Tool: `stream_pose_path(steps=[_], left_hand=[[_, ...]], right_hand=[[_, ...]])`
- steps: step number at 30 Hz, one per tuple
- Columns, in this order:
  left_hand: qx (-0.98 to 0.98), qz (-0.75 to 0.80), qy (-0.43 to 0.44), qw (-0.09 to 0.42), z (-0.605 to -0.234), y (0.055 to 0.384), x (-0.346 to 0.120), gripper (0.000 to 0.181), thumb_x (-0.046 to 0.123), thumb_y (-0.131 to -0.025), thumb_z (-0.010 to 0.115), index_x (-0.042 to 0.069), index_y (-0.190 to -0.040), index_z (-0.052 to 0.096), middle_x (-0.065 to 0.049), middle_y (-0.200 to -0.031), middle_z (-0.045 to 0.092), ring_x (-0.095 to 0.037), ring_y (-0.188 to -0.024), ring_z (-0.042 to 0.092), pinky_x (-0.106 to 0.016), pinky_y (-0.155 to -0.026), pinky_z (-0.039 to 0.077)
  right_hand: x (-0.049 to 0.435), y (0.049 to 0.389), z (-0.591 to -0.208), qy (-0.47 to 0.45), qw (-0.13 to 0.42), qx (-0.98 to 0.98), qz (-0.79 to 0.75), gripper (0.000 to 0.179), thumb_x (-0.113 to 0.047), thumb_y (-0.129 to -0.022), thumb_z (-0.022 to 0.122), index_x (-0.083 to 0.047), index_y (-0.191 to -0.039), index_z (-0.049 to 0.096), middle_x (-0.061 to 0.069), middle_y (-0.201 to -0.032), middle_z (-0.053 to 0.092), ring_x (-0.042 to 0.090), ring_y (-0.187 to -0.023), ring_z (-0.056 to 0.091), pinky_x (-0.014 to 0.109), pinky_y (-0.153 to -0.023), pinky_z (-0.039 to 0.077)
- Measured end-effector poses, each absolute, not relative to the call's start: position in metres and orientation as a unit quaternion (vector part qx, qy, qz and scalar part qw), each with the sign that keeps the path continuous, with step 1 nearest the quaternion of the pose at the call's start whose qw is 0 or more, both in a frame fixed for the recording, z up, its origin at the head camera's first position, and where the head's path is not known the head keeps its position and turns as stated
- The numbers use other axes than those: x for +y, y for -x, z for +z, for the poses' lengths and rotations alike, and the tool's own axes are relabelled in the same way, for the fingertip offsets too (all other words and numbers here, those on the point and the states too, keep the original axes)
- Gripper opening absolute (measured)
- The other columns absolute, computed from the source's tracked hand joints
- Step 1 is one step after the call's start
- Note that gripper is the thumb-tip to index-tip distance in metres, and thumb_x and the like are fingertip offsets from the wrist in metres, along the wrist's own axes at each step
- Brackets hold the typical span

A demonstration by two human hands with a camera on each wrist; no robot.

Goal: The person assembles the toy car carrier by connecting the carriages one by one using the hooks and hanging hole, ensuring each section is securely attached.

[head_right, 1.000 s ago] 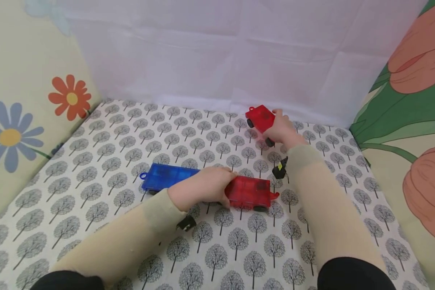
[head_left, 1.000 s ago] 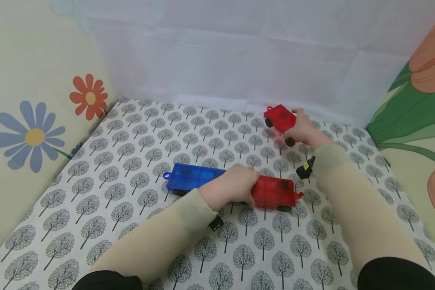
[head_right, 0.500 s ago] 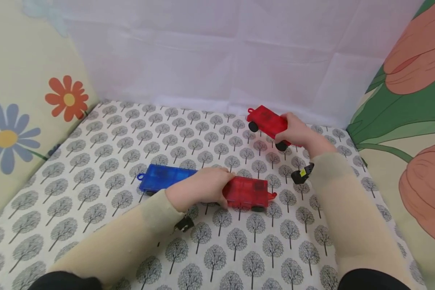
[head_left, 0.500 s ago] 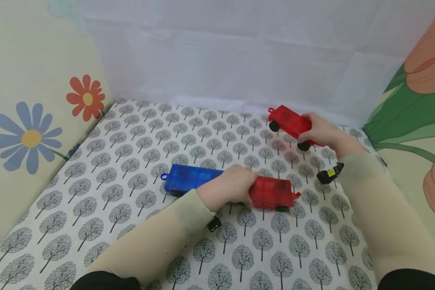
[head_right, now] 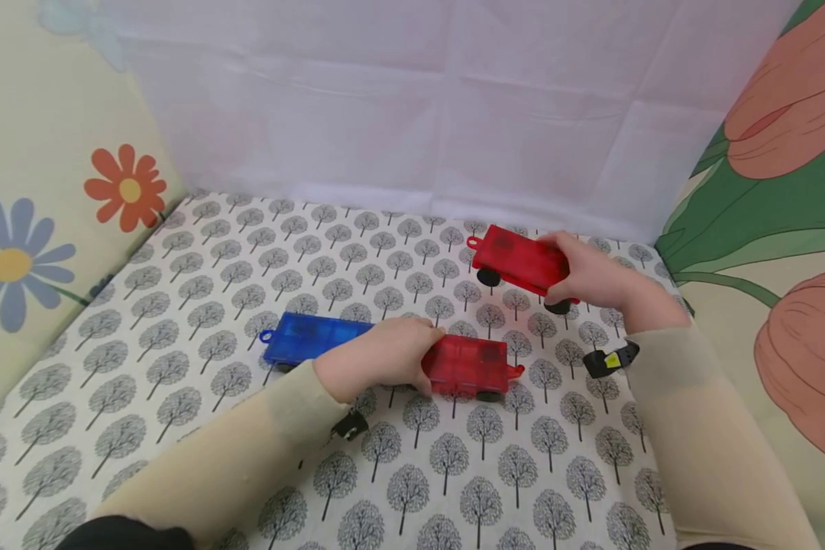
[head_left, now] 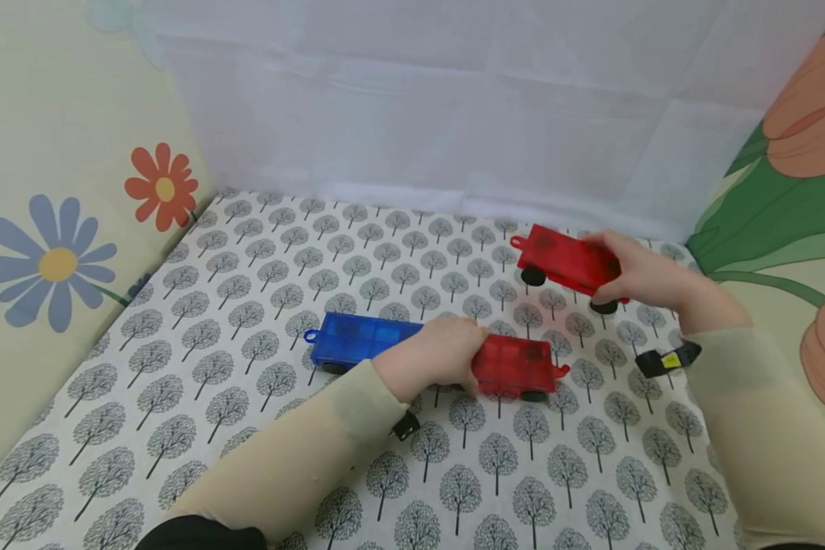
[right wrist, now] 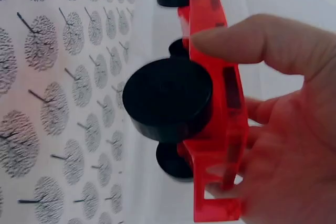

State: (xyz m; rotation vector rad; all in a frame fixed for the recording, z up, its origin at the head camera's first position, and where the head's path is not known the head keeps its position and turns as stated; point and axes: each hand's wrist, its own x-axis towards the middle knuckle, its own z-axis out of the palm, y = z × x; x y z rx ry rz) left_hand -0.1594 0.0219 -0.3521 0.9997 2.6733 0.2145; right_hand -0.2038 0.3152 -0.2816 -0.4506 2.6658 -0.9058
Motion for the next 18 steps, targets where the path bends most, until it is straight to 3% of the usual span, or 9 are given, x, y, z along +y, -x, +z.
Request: stream_pose_path(steps=[18], left_hand=[[0.926, 0.078, -0.344, 0.137, -0.348, 0.16, 0.02, 0.071, 0.042, -0.061, 0.094, 0.009, -0.117, 0.066, 0.001, -0.095, 0.064, -0.016, -0.085, 0.059, -0.034, -0.083, 0.049]], right_hand=[[0.359, 0.169, -0.295, 0.161, 0.156, 0.911, -0.345, 0.088, 0.003, -0.078, 0.078, -0.004, -0.151, 0.03, 0.018, -0.136, 0.043, 0.032, -0.108, 0.044, 0.036, -0.07, 0.052]])
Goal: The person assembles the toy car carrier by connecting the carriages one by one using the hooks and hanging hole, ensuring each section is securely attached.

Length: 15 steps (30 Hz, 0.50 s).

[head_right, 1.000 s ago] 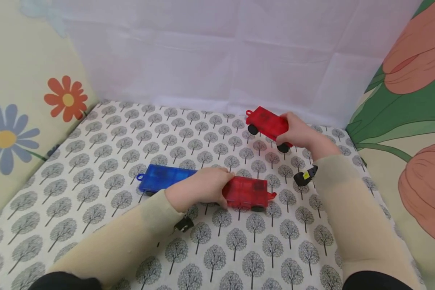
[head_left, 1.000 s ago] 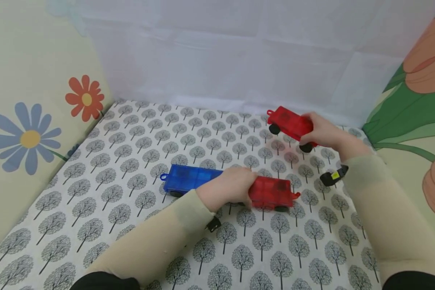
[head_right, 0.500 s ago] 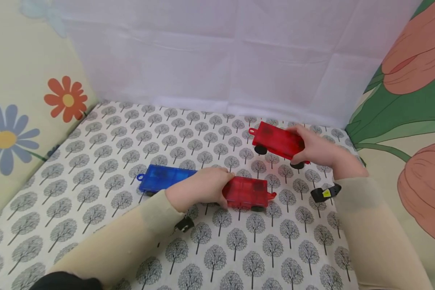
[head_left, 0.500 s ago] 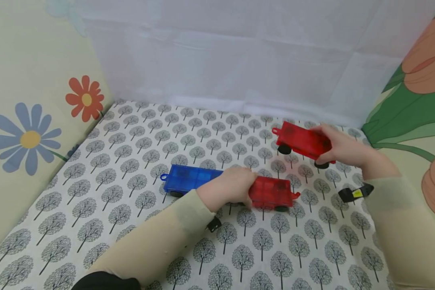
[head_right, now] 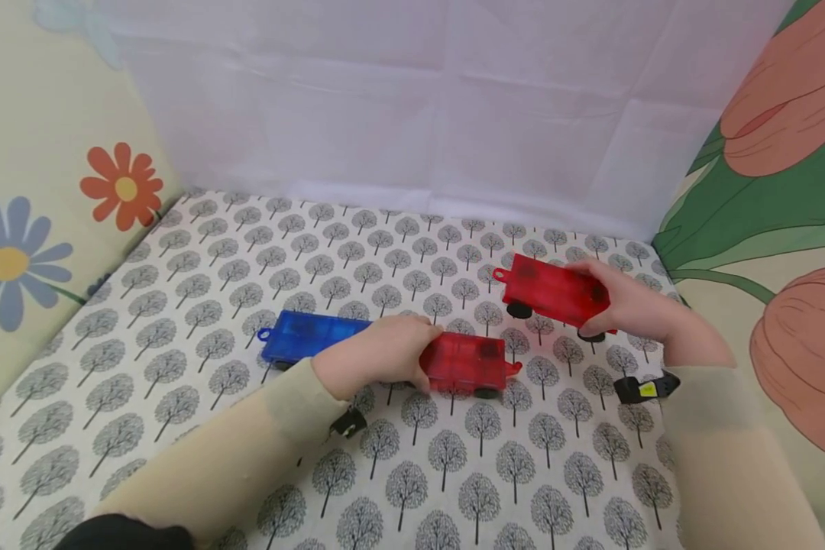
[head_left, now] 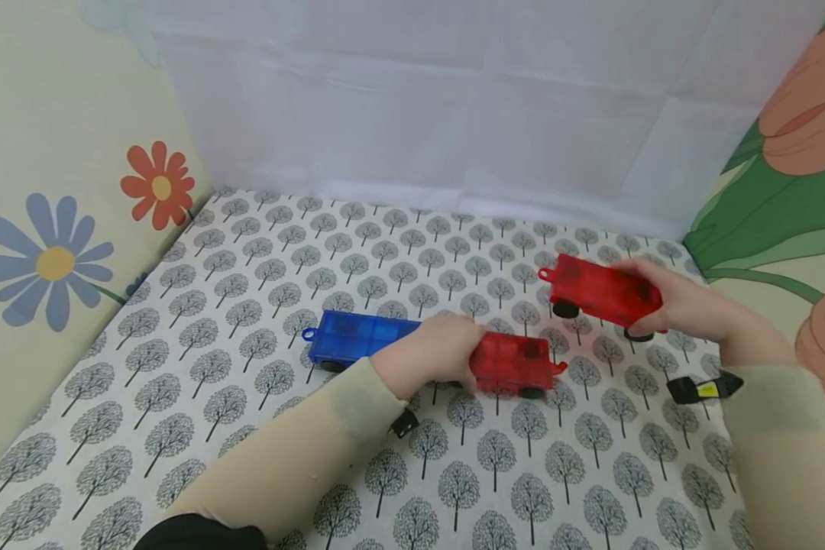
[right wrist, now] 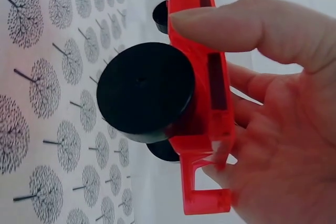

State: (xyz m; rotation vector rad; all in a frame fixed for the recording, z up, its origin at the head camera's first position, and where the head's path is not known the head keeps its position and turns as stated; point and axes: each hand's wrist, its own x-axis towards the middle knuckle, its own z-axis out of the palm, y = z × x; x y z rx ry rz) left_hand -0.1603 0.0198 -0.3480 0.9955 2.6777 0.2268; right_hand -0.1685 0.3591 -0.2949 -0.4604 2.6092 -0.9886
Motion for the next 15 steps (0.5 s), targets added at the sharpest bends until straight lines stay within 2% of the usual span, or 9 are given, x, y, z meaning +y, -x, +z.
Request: stream_pose_path(steps=[7, 15], left_hand=[[0.927, 0.085, -0.337, 0.143, -0.347, 0.159, 0.02, 0.069, 0.04, -0.061, 0.094, 0.009, -0.115, 0.066, 0.002, -0.094, 0.064, -0.015, -0.084, 0.058, -0.033, -0.082, 0.048], [0.926, 0.085, -0.338, 0.143, -0.348, 0.16, 0.019, 0.068, 0.041, -0.061, 0.094, 0.01, -0.114, 0.065, 0.003, -0.093, 0.063, -0.015, -0.083, 0.057, -0.033, -0.081, 0.048]], right_hand=[[0.374, 0.151, -0.302, 0.171, 0.159, 0.909, -0.345, 0.089, 0.002, -0.076, 0.08, -0.007, -0.15, 0.032, 0.017, -0.134, 0.044, 0.032, -0.106, 0.045, 0.035, -0.071, 0.051], [0.38, 0.127, -0.314, 0.192, 0.161, 0.911, -0.327, 0.09, -0.004, -0.072, 0.084, -0.015, -0.148, 0.038, 0.008, -0.131, 0.048, 0.028, -0.1, 0.048, 0.033, -0.074, 0.048]])
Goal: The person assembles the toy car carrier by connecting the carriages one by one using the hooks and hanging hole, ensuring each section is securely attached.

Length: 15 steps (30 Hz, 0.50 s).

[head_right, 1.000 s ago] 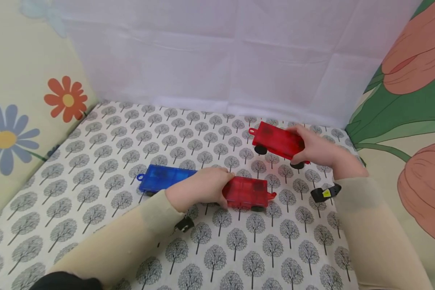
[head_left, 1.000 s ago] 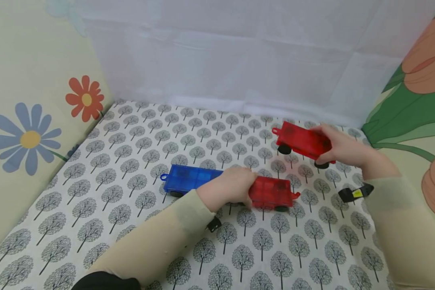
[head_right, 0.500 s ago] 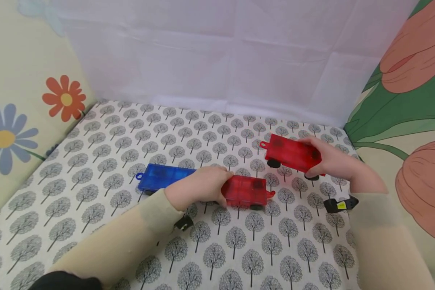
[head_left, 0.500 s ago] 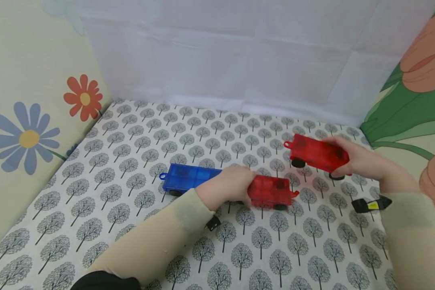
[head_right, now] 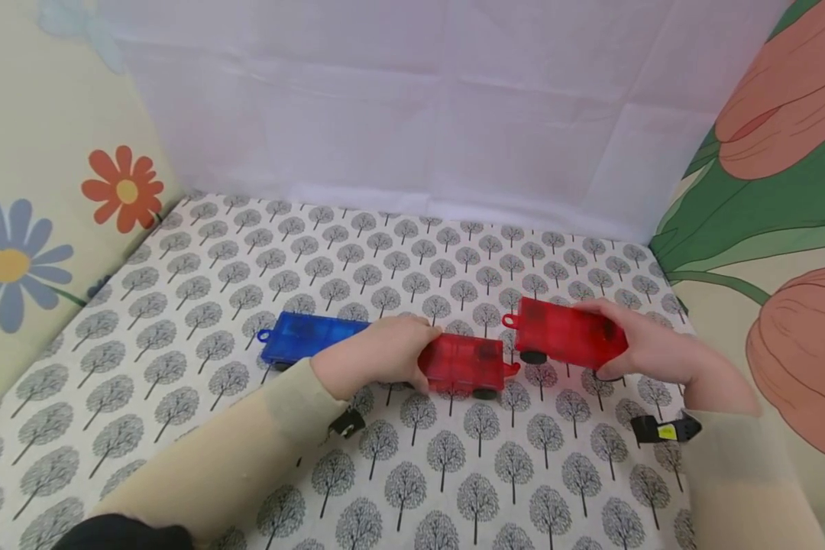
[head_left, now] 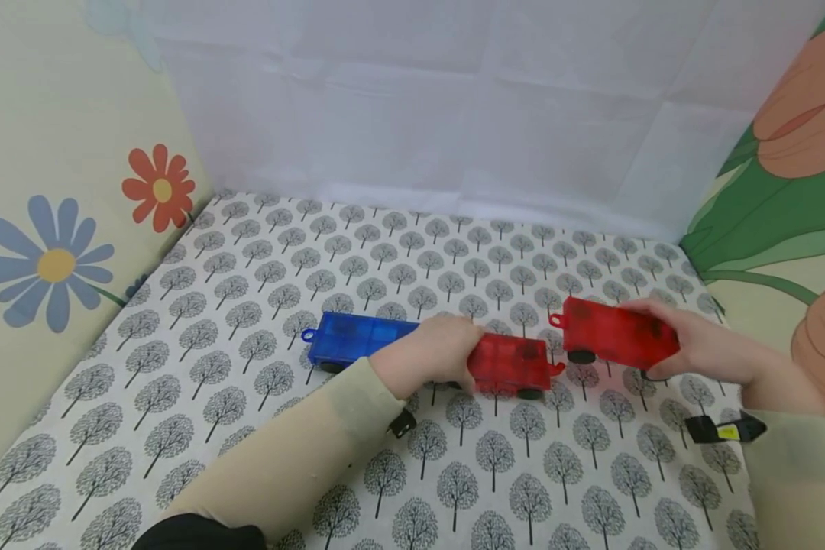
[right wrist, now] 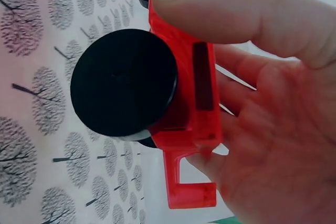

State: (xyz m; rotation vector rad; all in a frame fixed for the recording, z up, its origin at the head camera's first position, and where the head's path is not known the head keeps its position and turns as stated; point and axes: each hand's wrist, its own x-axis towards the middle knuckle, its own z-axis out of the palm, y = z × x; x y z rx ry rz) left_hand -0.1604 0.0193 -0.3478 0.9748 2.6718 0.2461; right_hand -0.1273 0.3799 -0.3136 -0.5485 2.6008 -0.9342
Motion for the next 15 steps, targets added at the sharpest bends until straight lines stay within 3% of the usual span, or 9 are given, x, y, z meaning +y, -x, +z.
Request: stream_pose_path(steps=[15], left_hand=[[0.926, 0.085, -0.339, 0.141, -0.349, 0.161, 0.02, 0.066, 0.041, -0.06, 0.094, 0.01, -0.112, 0.066, 0.004, -0.091, 0.063, -0.014, -0.083, 0.057, -0.033, -0.083, 0.047]], right_hand=[[0.394, 0.107, -0.331, 0.159, 0.185, 0.913, -0.326, 0.095, -0.009, -0.068, 0.086, -0.016, -0.15, 0.038, 0.017, -0.14, 0.043, 0.033, -0.103, 0.049, 0.041, -0.075, 0.045]])
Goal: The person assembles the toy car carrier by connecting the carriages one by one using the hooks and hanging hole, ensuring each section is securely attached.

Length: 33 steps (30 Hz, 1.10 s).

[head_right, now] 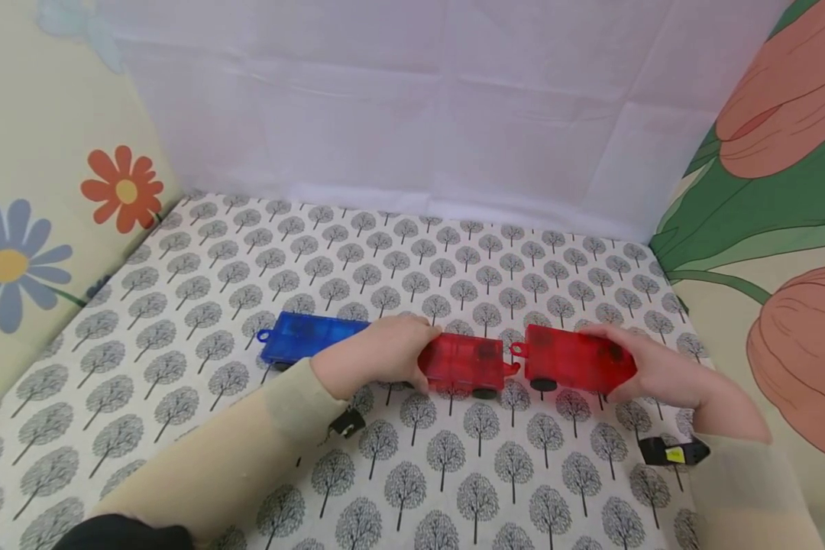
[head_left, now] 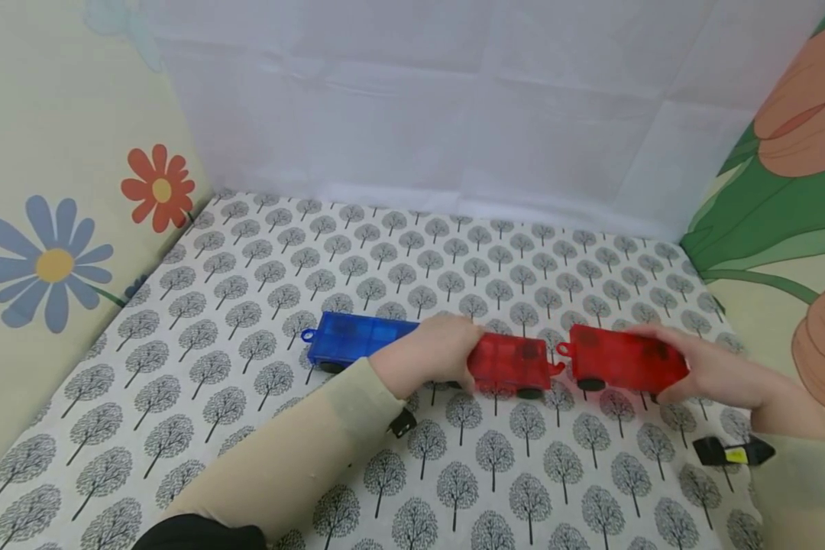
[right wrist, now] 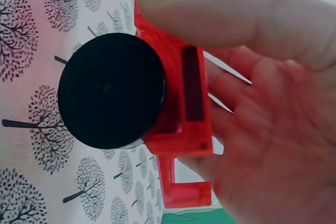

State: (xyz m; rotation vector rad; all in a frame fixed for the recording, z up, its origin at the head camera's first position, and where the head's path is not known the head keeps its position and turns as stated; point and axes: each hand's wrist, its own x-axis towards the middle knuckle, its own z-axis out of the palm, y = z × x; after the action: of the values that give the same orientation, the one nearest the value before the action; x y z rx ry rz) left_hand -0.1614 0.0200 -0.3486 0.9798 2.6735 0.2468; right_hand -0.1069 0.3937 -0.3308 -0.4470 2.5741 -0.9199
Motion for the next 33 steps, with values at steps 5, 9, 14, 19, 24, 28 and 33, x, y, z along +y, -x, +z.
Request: stream_pose_path(steps=[5, 9, 14, 19, 24, 28, 33], left_hand=[[0.926, 0.083, -0.34, 0.141, -0.349, 0.162, 0.02, 0.067, 0.041, -0.06, 0.094, 0.01, -0.113, 0.066, 0.003, -0.092, 0.063, -0.014, -0.083, 0.057, -0.033, -0.084, 0.047], [0.926, 0.081, -0.341, 0.139, -0.349, 0.162, 0.02, 0.067, 0.041, -0.061, 0.094, 0.01, -0.113, 0.066, 0.003, -0.092, 0.063, -0.015, -0.084, 0.057, -0.033, -0.084, 0.047], [0.926, 0.081, -0.343, 0.136, -0.349, 0.162, 0.019, 0.067, 0.041, -0.061, 0.094, 0.01, -0.113, 0.066, 0.003, -0.093, 0.063, -0.015, -0.085, 0.057, -0.033, -0.084, 0.047], [0.926, 0.083, -0.342, 0.137, -0.349, 0.162, 0.019, 0.067, 0.042, -0.061, 0.094, 0.01, -0.113, 0.065, 0.003, -0.092, 0.063, -0.015, -0.084, 0.057, -0.033, -0.084, 0.047], [0.926, 0.086, -0.34, 0.141, -0.349, 0.161, 0.019, 0.067, 0.042, -0.061, 0.094, 0.01, -0.113, 0.065, 0.003, -0.093, 0.063, -0.015, -0.086, 0.057, -0.033, -0.084, 0.047], [0.926, 0.087, -0.338, 0.144, -0.348, 0.161, 0.019, 0.067, 0.041, -0.061, 0.094, 0.01, -0.114, 0.065, 0.003, -0.094, 0.063, -0.015, -0.086, 0.057, -0.033, -0.084, 0.047], [0.926, 0.087, -0.339, 0.144, -0.348, 0.161, 0.019, 0.066, 0.041, -0.062, 0.093, 0.011, -0.113, 0.065, 0.003, -0.093, 0.063, -0.015, -0.086, 0.057, -0.033, -0.084, 0.047]], right_hand=[[0.393, 0.105, -0.337, 0.165, 0.208, 0.894, -0.362, 0.093, -0.006, -0.069, 0.085, -0.013, -0.149, 0.039, 0.017, -0.143, 0.04, 0.035, -0.105, 0.048, 0.037, -0.076, 0.047], [0.392, 0.104, -0.342, 0.16, 0.226, 0.879, -0.389, 0.092, -0.006, -0.07, 0.084, -0.013, -0.15, 0.038, 0.019, -0.143, 0.038, 0.038, -0.108, 0.047, 0.038, -0.077, 0.05], [0.393, 0.104, -0.346, 0.151, 0.233, 0.876, -0.393, 0.096, -0.007, -0.069, 0.085, -0.011, -0.151, 0.036, 0.021, -0.143, 0.038, 0.038, -0.107, 0.047, 0.042, -0.076, 0.049], [0.394, 0.103, -0.346, 0.141, 0.239, 0.876, -0.395, 0.097, -0.006, -0.068, 0.085, -0.01, -0.151, 0.036, 0.023, -0.143, 0.038, 0.038, -0.106, 0.048, 0.045, -0.076, 0.048], [0.395, 0.102, -0.345, 0.13, 0.242, 0.878, -0.391, 0.098, -0.008, -0.068, 0.086, -0.011, -0.152, 0.035, 0.024, -0.146, 0.035, 0.038, -0.107, 0.047, 0.046, -0.076, 0.047], [0.397, 0.101, -0.347, 0.129, 0.24, 0.884, -0.38, 0.098, -0.011, -0.069, 0.086, -0.014, -0.152, 0.034, 0.024, -0.146, 0.035, 0.037, -0.107, 0.047, 0.046, -0.076, 0.046], [0.399, 0.101, -0.349, 0.132, 0.235, 0.887, -0.375, 0.098, -0.012, -0.069, 0.086, -0.014, -0.152, 0.034, 0.024, -0.146, 0.035, 0.038, -0.108, 0.047, 0.046, -0.078, 0.045]])
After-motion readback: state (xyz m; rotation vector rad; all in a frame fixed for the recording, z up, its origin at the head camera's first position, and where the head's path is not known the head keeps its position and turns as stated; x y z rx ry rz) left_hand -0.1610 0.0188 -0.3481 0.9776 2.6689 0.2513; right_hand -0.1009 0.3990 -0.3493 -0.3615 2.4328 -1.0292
